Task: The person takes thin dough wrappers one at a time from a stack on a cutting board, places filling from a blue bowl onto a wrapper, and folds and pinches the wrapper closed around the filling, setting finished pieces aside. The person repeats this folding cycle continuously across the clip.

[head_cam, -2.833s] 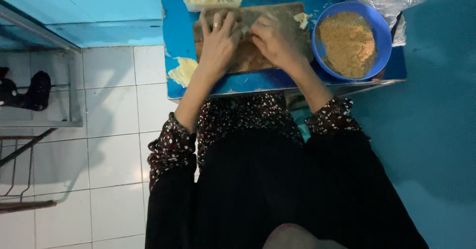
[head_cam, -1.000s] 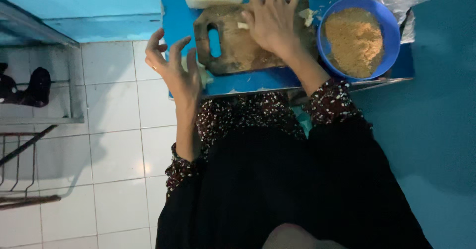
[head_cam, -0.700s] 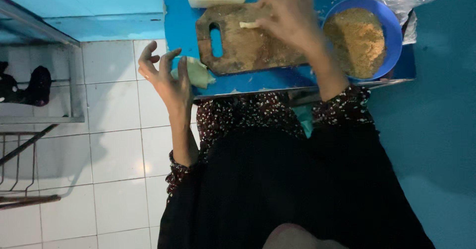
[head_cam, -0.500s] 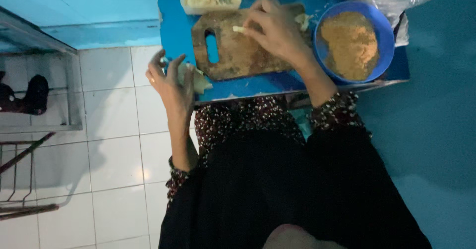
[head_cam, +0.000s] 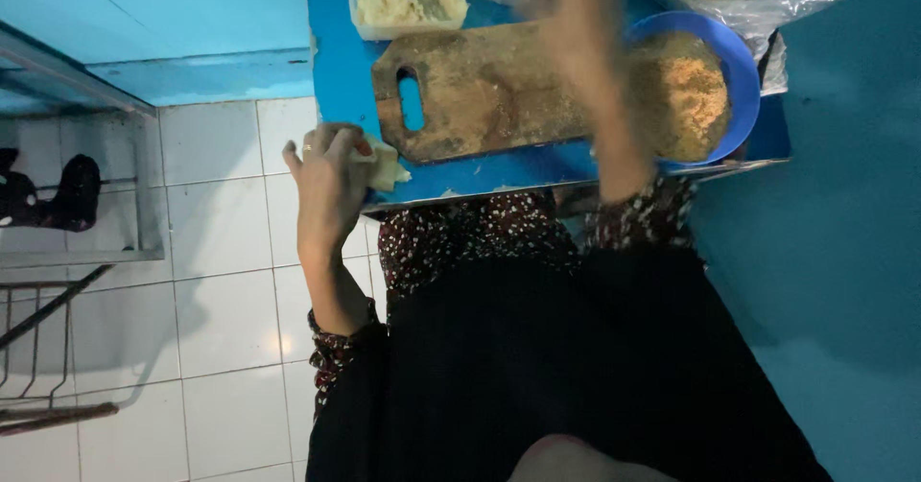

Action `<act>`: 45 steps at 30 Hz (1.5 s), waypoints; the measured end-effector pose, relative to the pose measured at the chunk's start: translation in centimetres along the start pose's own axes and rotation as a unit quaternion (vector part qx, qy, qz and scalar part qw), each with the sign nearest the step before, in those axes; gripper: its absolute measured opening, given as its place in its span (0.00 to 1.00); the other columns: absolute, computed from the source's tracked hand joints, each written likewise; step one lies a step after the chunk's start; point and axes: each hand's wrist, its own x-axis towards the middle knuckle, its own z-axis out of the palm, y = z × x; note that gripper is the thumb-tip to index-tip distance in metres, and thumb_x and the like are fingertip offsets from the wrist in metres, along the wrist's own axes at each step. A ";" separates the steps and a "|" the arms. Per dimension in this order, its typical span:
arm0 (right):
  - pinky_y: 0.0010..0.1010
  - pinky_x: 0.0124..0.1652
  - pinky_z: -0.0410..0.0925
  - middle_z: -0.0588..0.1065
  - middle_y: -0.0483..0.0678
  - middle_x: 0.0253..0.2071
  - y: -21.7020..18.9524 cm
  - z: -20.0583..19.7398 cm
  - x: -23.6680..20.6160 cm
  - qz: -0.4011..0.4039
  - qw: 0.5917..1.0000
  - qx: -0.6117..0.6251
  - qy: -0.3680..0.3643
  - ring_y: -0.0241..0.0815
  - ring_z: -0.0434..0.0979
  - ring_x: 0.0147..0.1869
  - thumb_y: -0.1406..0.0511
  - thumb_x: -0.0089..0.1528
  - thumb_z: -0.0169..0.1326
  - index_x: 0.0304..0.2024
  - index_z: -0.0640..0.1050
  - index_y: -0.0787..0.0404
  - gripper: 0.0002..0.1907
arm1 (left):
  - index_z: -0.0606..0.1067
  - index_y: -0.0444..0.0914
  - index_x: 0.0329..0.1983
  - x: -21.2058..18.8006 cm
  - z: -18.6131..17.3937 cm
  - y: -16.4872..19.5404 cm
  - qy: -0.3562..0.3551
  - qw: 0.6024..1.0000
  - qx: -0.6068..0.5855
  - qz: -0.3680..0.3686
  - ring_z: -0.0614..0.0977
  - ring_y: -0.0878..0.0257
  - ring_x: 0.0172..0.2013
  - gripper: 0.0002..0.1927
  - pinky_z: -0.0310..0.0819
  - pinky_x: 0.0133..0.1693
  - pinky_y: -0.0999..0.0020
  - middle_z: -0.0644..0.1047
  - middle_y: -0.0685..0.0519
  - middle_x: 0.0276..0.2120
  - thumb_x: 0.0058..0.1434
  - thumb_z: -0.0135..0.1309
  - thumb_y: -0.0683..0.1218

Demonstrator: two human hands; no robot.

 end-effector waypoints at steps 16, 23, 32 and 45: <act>0.50 0.55 0.60 0.65 0.52 0.51 -11.4 9.0 -5.5 -0.277 0.945 0.105 -0.138 0.53 0.62 0.57 0.53 0.54 0.71 0.54 0.79 0.62 0.31 | 0.79 0.39 0.52 -2.8 -3.6 -2.3 0.121 0.989 -0.087 0.024 0.72 0.46 0.62 0.19 0.68 0.61 0.53 0.71 0.44 0.60 0.59 0.69 0.38; 0.52 0.51 0.57 0.66 0.53 0.50 -13.7 11.1 -5.9 -0.314 0.936 0.000 -0.160 0.53 0.63 0.60 0.61 0.55 0.66 0.40 0.78 0.62 0.16 | 0.76 0.39 0.56 -3.4 -0.7 -2.1 0.110 0.992 -0.064 -0.018 0.68 0.42 0.62 0.28 0.63 0.62 0.49 0.68 0.41 0.62 0.51 0.70 0.39; 0.45 0.48 0.64 0.79 0.45 0.35 -12.6 9.9 -6.4 -0.173 0.946 0.201 -0.188 0.44 0.80 0.38 0.61 0.64 0.59 0.46 0.75 0.56 0.11 | 0.68 0.37 0.67 -4.1 -1.6 -2.2 0.204 0.959 -0.194 -0.008 0.69 0.47 0.66 0.36 0.63 0.68 0.51 0.66 0.42 0.66 0.59 0.73 0.42; 0.35 0.36 0.69 0.80 0.50 0.39 1.6 -5.3 -7.6 -0.033 0.988 0.108 -0.101 0.42 0.78 0.36 0.63 0.71 0.63 0.49 0.81 0.63 0.10 | 0.75 0.36 0.59 -1.4 3.5 1.5 0.173 0.905 -0.388 0.014 0.76 0.57 0.61 0.18 0.77 0.60 0.63 0.73 0.46 0.61 0.69 0.64 0.44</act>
